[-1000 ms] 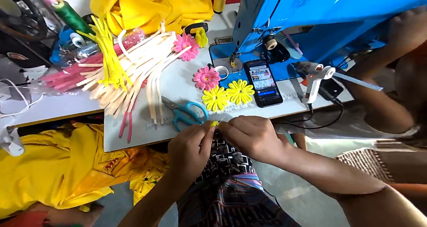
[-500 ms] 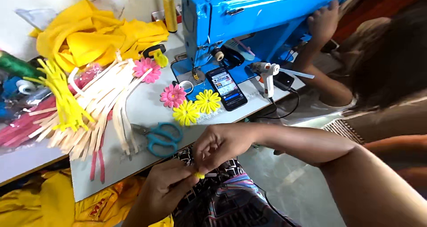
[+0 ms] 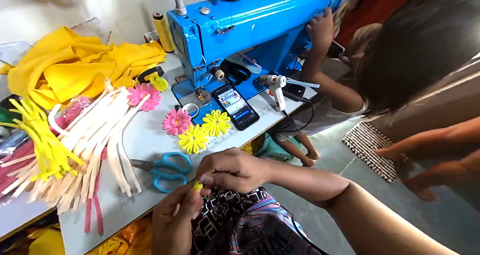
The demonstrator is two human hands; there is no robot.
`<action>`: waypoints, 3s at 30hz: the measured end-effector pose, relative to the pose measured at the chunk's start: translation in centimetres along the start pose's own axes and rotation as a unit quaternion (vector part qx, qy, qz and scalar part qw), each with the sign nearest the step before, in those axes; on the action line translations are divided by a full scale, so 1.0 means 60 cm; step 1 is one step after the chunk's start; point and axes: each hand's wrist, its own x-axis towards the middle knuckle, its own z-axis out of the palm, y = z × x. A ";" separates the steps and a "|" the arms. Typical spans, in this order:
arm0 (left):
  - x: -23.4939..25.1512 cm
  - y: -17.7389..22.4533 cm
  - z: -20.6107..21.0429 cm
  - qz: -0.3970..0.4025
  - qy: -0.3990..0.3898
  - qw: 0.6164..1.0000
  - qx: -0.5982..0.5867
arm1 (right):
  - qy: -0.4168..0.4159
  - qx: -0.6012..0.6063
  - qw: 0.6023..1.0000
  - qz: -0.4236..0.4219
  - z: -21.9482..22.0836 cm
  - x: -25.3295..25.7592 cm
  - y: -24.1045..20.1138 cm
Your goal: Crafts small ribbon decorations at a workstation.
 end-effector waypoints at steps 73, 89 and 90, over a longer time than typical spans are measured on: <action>0.041 0.015 -0.095 -0.080 -0.169 0.919 0.347 | -0.052 -0.132 0.980 0.142 -0.068 -0.045 0.039; 0.019 -0.041 -0.087 0.303 -0.142 0.670 0.662 | 0.028 0.236 0.798 0.553 -0.026 -0.062 0.022; 0.016 -0.043 -0.086 0.310 -0.143 0.658 0.671 | 0.022 0.241 0.791 0.562 -0.022 -0.065 0.021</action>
